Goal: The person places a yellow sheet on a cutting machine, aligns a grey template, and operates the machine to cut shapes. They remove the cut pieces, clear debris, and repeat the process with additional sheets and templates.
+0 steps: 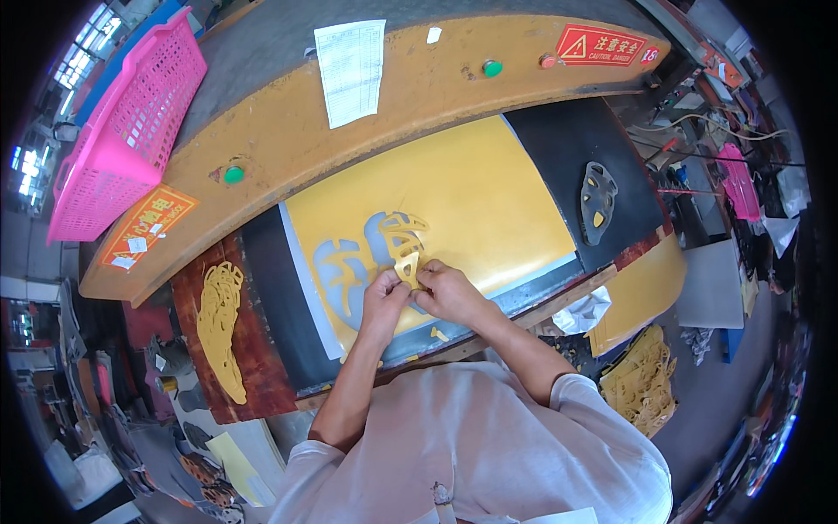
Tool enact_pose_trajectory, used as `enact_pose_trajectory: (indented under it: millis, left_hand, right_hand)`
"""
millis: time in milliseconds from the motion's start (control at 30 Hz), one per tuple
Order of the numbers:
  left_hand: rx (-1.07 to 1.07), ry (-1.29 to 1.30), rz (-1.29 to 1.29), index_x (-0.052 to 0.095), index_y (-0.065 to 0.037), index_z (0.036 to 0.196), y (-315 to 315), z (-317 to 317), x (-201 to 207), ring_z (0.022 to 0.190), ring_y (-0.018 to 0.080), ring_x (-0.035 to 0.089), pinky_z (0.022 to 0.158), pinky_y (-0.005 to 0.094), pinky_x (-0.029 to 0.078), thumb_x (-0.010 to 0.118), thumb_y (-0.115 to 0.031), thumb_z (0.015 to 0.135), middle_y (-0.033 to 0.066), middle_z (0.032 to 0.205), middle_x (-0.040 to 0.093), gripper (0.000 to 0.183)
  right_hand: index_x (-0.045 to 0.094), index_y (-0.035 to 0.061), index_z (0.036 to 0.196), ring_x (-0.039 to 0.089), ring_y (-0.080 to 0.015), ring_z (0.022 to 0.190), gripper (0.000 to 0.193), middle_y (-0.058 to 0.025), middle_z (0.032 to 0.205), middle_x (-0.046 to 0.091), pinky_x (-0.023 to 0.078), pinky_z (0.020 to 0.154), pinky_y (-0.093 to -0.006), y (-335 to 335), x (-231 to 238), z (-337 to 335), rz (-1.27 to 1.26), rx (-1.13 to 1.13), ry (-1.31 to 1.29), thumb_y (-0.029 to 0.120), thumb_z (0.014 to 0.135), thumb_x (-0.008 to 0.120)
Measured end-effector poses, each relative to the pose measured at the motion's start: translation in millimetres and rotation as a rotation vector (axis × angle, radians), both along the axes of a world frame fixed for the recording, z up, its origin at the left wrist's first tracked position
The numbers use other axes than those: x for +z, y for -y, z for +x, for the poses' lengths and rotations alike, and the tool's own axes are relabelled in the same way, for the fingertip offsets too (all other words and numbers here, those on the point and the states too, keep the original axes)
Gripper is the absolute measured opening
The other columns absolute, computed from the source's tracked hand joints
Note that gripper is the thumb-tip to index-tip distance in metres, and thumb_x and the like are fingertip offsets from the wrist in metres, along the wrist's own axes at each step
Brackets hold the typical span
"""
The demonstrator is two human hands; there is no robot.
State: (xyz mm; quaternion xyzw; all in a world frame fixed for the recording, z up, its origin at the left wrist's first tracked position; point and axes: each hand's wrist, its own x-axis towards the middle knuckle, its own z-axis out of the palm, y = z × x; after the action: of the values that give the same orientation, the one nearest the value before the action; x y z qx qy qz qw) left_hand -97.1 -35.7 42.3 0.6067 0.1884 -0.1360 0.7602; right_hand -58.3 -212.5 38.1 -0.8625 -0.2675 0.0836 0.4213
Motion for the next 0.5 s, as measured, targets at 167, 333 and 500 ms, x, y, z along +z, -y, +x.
enact_pose_trajectory:
  millis: [167, 333, 500]
  left_hand:
    - [0.003, 0.011, 0.007, 0.069, -0.001, 0.119, -8.4, -6.5, -5.5, 0.097, 0.0121, 0.067, 0.088, 0.0309, 0.06, 0.061, -0.002, 0.101, 0.004, 0.111, 0.069, 0.02]
    - [-0.062, 0.027, 0.065, 0.069, -0.001, 0.118, -10.6, -4.6, -13.1, 0.096, 0.0132, 0.068, 0.089, 0.0327, 0.06, 0.058, 0.0, 0.101, 0.0043, 0.107, 0.07, 0.02]
    - [0.066, 0.031, -0.13, 0.068, -0.001, 0.114, -24.1, 0.3, 2.6, 0.085, 0.0135, 0.066, 0.082, 0.032, 0.06, 0.048, -0.006, 0.106, 0.0032, 0.093, 0.066, 0.022]
  right_hand:
    - [0.075, 0.0011, 0.101, 0.073, -0.0402, 0.089, 0.018, -0.0252, 0.096, 0.073, 0.058, 0.079, -0.0452, 3.0, 2.8, 3.2, 0.174, 0.019, -0.337, 0.015, 0.09, 0.07]
    - [0.073, 0.0002, 0.094, 0.072, -0.043, 0.087, 0.016, -0.0242, 0.093, 0.074, 0.058, 0.082, -0.0483, -10.0, -1.9, 0.0, 0.025, -0.085, -0.198, 0.015, 0.09, 0.068]
    - [0.075, 0.0017, 0.096, 0.072, -0.0438, 0.089, 0.017, -0.0232, 0.097, 0.076, 0.059, 0.085, -0.0498, 14.2, -14.4, 29.4, -0.044, -0.317, -0.059, 0.017, 0.092, 0.067]
